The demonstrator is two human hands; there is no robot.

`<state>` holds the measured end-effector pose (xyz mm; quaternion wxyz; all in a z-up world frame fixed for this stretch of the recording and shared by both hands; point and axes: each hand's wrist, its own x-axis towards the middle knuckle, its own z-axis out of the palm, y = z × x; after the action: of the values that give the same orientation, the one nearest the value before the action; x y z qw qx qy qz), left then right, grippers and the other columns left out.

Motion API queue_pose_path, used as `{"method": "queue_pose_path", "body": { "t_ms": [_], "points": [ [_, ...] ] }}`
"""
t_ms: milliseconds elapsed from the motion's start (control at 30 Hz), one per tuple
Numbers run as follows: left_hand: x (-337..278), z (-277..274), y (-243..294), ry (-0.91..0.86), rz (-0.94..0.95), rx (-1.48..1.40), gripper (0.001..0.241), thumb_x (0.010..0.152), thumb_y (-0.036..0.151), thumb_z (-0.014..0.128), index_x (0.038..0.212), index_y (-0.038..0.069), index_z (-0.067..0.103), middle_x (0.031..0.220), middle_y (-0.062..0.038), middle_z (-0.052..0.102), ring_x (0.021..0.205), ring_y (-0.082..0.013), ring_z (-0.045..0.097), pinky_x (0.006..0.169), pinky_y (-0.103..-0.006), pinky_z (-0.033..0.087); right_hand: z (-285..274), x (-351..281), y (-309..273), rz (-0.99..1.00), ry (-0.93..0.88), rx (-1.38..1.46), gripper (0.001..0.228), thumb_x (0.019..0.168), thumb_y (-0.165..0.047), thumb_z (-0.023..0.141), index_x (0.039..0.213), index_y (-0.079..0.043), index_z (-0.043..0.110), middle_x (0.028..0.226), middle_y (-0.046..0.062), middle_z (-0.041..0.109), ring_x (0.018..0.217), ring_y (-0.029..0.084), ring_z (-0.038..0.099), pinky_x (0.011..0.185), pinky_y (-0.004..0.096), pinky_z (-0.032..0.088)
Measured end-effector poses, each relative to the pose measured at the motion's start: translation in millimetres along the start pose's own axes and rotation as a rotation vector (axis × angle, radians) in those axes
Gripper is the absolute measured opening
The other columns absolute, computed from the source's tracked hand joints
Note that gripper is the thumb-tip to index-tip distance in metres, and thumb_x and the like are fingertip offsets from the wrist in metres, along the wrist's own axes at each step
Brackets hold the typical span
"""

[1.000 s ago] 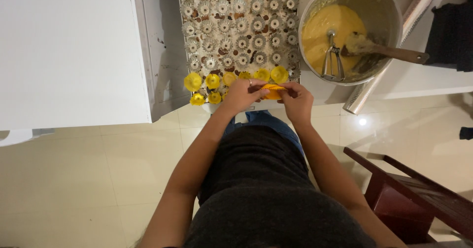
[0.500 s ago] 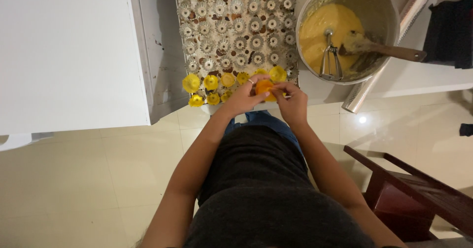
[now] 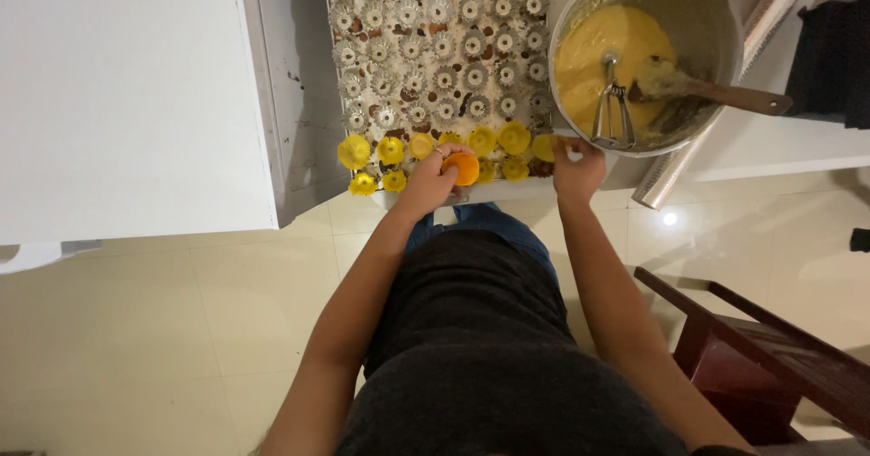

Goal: Placing paper liners into muffin tins and preparing to scoop batter.

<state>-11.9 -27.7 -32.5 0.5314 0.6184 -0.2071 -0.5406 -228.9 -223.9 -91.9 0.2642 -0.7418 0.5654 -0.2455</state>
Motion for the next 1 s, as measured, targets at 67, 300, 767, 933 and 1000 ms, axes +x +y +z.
{"method": "queue_pose_path", "body": {
  "t_ms": [67,300,767,933,1000],
  "points": [
    [-4.2,-1.1,-2.5,0.008,0.006,0.01,0.034,0.098,-0.002,0.046,0.128,0.005,0.061,0.124,-0.012,0.068,0.088,-0.0164,0.07,0.066,-0.0296,0.064,11.1,3.5,4.1,0.051,0.01,-0.006,0.029,0.082,-0.035,0.086,0.092,-0.008,0.079,0.092,0.01,0.077,0.087,0.031,0.07,0.08,0.042,0.053],
    [-18.4,-4.5,12.2,0.035,-0.012,0.018,0.033,0.1,0.0,0.046,0.128,0.006,0.061,0.124,-0.01,0.068,0.087,-0.0155,0.069,0.068,-0.0279,0.063,20.8,3.7,-35.0,0.303,0.074,-0.151,0.032,0.069,-0.043,0.091,0.083,-0.017,0.081,0.11,0.007,0.07,0.103,0.034,0.064,0.082,0.057,0.045],
    [-37.1,-19.7,13.8,0.065,0.016,-0.026,0.033,0.1,0.0,0.047,0.13,0.007,0.06,0.126,-0.009,0.064,0.095,-0.0156,0.066,0.07,-0.0287,0.063,41.4,5.7,-39.2,0.469,0.063,-0.231,0.033,0.076,-0.048,0.086,0.078,-0.02,0.069,0.101,-0.003,0.071,0.119,0.023,0.058,0.089,0.061,0.037],
    [-36.4,-20.1,12.6,0.065,0.017,-0.029,0.033,0.099,0.0,0.048,0.13,0.007,0.06,0.125,-0.01,0.065,0.094,-0.0161,0.067,0.069,-0.0288,0.063,46.8,9.5,-32.5,0.491,0.077,-0.228,0.036,0.07,-0.05,0.087,0.078,-0.019,0.071,0.102,0.0,0.068,0.11,0.025,0.06,0.088,0.059,0.039],
    [-37.3,-18.7,17.6,0.073,0.027,-0.015,0.033,0.099,0.001,0.048,0.129,0.007,0.06,0.126,-0.01,0.065,0.095,-0.0153,0.068,0.068,-0.0289,0.064,47.5,8.0,-35.3,0.533,0.089,-0.099,0.047,0.07,-0.051,0.087,0.096,-0.017,0.069,0.105,0.002,0.066,0.1,0.028,0.064,0.09,0.059,0.038]
  ]
}}
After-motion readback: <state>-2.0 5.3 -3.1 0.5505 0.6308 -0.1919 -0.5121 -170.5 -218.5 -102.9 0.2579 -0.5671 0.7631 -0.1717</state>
